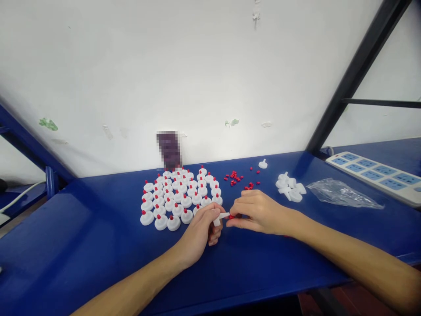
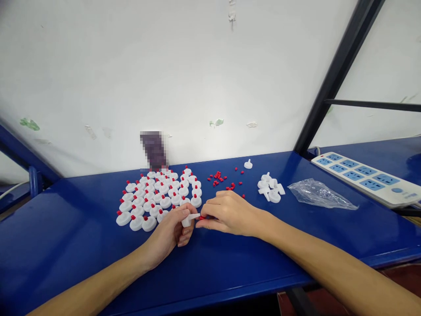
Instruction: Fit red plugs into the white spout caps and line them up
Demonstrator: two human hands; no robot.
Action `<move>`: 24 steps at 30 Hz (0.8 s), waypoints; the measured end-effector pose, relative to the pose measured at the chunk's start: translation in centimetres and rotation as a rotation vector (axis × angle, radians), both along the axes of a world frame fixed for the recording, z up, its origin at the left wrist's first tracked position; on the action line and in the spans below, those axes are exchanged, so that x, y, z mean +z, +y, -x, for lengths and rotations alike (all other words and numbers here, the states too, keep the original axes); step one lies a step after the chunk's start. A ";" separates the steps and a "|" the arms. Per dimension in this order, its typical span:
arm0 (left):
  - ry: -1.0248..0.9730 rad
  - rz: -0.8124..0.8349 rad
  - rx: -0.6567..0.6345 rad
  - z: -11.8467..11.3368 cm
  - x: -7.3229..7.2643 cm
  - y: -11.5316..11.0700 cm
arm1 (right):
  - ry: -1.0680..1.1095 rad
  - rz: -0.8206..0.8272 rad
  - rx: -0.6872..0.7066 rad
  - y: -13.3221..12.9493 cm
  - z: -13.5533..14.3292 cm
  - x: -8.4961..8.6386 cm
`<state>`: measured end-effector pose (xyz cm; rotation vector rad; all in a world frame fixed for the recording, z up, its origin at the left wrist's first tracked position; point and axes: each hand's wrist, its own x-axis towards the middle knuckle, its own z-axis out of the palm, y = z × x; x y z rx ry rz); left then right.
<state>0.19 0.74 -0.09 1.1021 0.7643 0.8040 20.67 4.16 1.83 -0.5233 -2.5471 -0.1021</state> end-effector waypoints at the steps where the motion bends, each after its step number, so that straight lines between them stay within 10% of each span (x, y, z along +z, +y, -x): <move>1: 0.012 -0.015 -0.004 0.0 -0.1 -0.1 | -0.004 0.001 0.006 0.0 0.0 0.0; 24: 0.134 -0.270 0.031 0.2 -0.2 -1.1 | 0.262 0.185 0.020 -0.8 0.5 0.2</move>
